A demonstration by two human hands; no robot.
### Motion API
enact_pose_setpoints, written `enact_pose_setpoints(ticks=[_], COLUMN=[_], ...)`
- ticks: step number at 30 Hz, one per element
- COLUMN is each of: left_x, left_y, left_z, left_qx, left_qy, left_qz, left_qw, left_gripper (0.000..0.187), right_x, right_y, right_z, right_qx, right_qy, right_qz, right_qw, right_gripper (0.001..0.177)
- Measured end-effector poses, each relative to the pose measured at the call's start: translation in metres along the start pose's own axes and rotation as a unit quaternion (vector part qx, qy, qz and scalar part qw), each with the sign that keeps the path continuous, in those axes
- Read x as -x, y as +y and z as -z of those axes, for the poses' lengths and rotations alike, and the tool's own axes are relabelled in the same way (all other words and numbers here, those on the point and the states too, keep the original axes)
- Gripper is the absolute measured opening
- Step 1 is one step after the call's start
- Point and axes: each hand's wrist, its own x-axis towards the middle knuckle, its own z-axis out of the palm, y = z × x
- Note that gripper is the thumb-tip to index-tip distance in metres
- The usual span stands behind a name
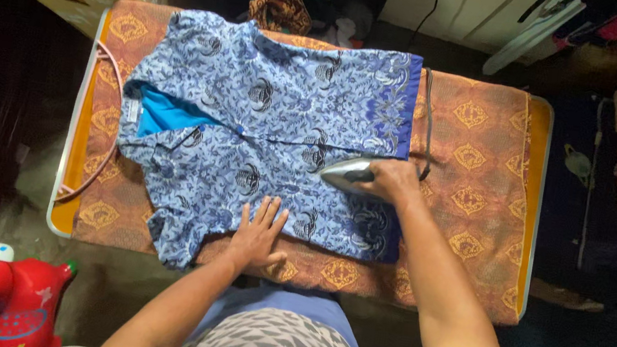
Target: The person irons a blue patterned shirt on a patterned ironing board. They repeatedly smooth the fabric with their hands and move the iron across the shirt, adjusting the garment between passes.
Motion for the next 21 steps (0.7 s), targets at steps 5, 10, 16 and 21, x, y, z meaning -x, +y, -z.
enact_pose_setpoints(ticks=[5,10,16,21], left_x=[-0.02,-0.06,-0.071,-0.06], left_y=[0.0,0.02,0.035,0.043], left_z=[-0.012,-0.037,-0.039,-0.013], left_qx=[-0.034,0.009,-0.006,0.029], left_qy=[0.069,0.142,0.117,0.047], left_qz=[-0.042,-0.013,0.097,0.207], left_qw=[0.996,0.99,0.988,0.977], left_gripper=[0.103,0.08,0.08,0.103], right_x=[-0.004,0.005,0.014,0.012], right_y=[0.015,0.019,0.023,0.022], right_z=[0.006,0.004,-0.006,-0.003], right_qx=[0.01,0.049,0.062,-0.003], right_qy=[-0.053,-0.073,-0.081,-0.037], right_qz=[-0.106,-0.064,-0.018,-0.145], right_qw=[0.993,0.994,0.995,0.989], right_gripper=[0.058,0.069,0.072,0.068])
